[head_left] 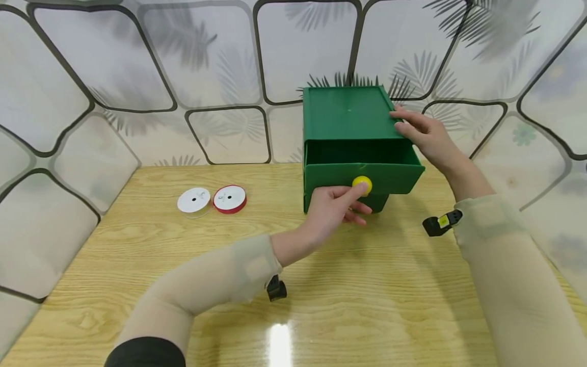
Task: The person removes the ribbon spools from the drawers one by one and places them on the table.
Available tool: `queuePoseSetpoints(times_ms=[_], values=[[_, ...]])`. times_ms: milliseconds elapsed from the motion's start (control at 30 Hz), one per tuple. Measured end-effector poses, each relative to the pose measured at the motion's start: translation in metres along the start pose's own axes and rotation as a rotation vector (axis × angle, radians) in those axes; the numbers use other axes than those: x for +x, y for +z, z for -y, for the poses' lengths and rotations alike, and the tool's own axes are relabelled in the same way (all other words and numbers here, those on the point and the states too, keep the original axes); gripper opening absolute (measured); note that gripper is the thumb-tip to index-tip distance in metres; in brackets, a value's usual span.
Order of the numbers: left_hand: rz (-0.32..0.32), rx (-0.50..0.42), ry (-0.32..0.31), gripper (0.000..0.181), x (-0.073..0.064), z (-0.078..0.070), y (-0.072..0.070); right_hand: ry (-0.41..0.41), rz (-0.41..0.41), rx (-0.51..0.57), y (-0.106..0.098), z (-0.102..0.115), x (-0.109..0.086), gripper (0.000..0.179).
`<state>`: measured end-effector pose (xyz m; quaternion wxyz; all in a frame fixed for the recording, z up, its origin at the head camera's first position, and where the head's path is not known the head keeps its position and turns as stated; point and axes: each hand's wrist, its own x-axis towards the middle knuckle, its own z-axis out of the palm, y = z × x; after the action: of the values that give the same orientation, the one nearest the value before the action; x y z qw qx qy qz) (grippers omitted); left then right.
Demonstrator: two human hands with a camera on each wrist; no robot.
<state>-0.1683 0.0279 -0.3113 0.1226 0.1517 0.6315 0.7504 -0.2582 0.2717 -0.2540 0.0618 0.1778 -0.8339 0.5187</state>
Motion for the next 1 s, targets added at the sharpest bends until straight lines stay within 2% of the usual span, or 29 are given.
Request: queuePoseSetpoints(times_ms=[433,667,1000], values=[[-0.117,0.016,-0.023,0.042,0.029,-0.001,-0.001,0.003,0.013,0.007,0.000,0.003,-0.001,0.046],[-0.156,-0.007,-0.022,0.040,0.041,-0.001,0.000,0.024,0.014,0.004,-0.001,0.005,0.000,0.046],[-0.180,-0.004,-0.021,0.039,0.050,0.001,-0.001,0.060,0.045,-0.076,-0.005,0.007,0.002,0.052]])
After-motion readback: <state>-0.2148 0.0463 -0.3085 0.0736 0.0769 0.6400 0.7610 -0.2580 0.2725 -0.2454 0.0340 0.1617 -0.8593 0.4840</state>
